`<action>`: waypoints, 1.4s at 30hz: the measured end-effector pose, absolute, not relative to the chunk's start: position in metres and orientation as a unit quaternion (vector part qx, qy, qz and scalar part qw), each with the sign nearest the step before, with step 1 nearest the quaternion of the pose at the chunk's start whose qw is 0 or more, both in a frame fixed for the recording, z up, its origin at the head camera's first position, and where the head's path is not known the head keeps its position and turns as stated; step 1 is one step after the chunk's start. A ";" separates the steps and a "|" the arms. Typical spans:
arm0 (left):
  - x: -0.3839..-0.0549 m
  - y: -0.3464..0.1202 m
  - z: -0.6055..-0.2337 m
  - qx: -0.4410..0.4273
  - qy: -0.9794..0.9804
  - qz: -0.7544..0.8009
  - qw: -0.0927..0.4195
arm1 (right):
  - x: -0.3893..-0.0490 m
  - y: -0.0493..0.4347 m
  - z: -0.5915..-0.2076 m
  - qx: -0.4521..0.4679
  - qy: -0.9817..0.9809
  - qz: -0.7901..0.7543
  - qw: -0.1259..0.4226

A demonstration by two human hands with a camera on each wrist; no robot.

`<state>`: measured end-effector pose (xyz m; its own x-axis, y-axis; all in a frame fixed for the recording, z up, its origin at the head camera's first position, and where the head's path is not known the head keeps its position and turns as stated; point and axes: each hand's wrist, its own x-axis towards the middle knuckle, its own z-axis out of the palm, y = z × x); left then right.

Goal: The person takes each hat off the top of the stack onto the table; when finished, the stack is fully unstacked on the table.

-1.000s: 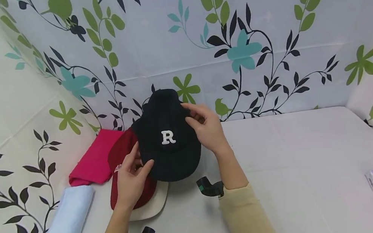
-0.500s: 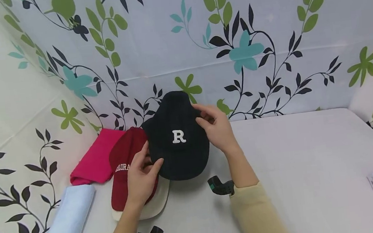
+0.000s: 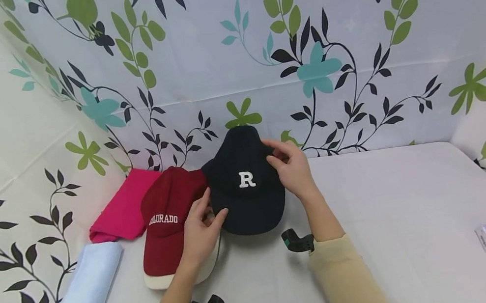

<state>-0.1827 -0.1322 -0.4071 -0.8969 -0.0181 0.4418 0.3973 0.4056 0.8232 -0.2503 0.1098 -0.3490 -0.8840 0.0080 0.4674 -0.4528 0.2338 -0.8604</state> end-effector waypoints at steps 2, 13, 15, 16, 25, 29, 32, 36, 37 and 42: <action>-0.184 -0.129 -0.409 -0.111 -0.818 -0.530 0.192 | -0.252 0.111 -0.352 0.140 -0.762 0.603 0.190; -0.187 -0.113 -0.412 -0.096 -0.824 -0.531 0.170 | -0.264 0.118 -0.368 0.108 -0.775 0.592 0.195; -0.188 -0.110 -0.414 -0.096 -0.828 -0.525 0.172 | -0.265 0.120 -0.371 0.100 -0.776 0.591 0.197; -0.189 -0.109 -0.415 -0.097 -0.829 -0.523 0.173 | -0.266 0.121 -0.372 0.096 -0.776 0.591 0.198; -0.192 -0.099 -0.423 -0.088 -0.848 -0.498 0.160 | -0.273 0.124 -0.382 0.076 -0.770 0.600 0.202; -0.194 -0.097 -0.427 -0.088 -0.857 -0.480 0.163 | -0.276 0.124 -0.387 0.063 -0.773 0.600 0.195; -0.194 -0.097 -0.429 -0.085 -0.864 -0.467 0.167 | -0.278 0.123 -0.392 0.053 -0.777 0.600 0.184; -0.194 -0.095 -0.430 -0.077 -0.873 -0.454 0.163 | -0.281 0.124 -0.398 0.046 -0.777 0.605 0.170; -0.194 -0.095 -0.430 -0.076 -0.875 -0.450 0.160 | -0.281 0.124 -0.399 0.044 -0.775 0.608 0.165; -0.195 -0.095 -0.431 -0.075 -0.880 -0.449 0.133 | -0.283 0.123 -0.402 0.037 -0.774 0.614 0.150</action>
